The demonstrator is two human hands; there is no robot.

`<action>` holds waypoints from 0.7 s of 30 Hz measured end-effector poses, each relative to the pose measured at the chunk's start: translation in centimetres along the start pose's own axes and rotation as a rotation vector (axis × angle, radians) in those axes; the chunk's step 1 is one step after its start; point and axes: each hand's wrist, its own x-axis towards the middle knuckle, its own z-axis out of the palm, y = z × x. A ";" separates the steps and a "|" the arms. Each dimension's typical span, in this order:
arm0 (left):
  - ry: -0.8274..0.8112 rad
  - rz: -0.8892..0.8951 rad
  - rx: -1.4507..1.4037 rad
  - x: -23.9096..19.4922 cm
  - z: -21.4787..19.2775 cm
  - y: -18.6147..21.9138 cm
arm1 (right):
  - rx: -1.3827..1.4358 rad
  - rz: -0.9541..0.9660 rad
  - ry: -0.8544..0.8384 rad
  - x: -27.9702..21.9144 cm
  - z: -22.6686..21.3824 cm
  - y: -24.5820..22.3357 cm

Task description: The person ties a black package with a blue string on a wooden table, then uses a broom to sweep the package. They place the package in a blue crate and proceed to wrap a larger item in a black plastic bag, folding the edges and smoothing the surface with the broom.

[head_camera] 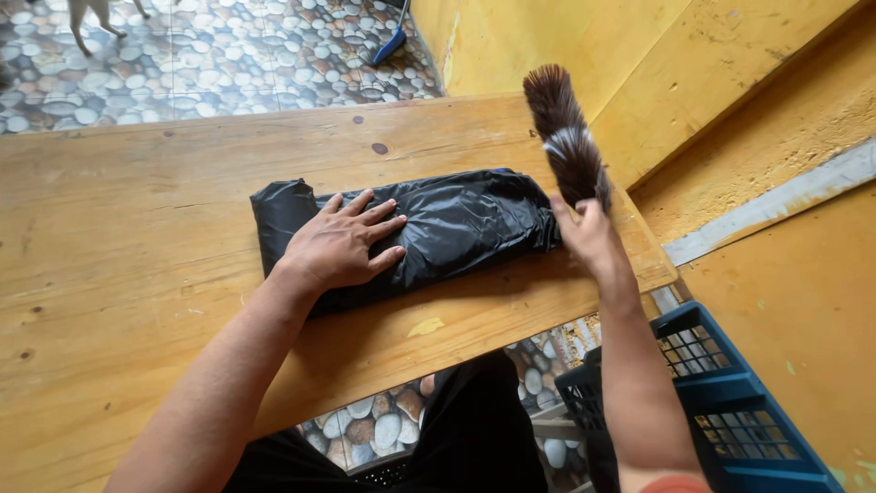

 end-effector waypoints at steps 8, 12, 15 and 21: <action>0.018 0.009 0.030 0.1 0.2 -0.3 | 1.324 0.050 -0.054 -2.2 5.5 2.9; 0.002 -0.006 0.022 -0.1 -0.1 -0.1 | 1.508 0.144 -0.046 1.7 7.9 3.4; -0.001 -0.006 0.014 -0.2 0.0 -0.1 | 1.525 0.227 -0.027 1.1 7.5 0.7; 0.001 -0.003 0.002 0.0 0.0 -0.2 | 1.561 0.203 0.089 5.1 9.9 -0.2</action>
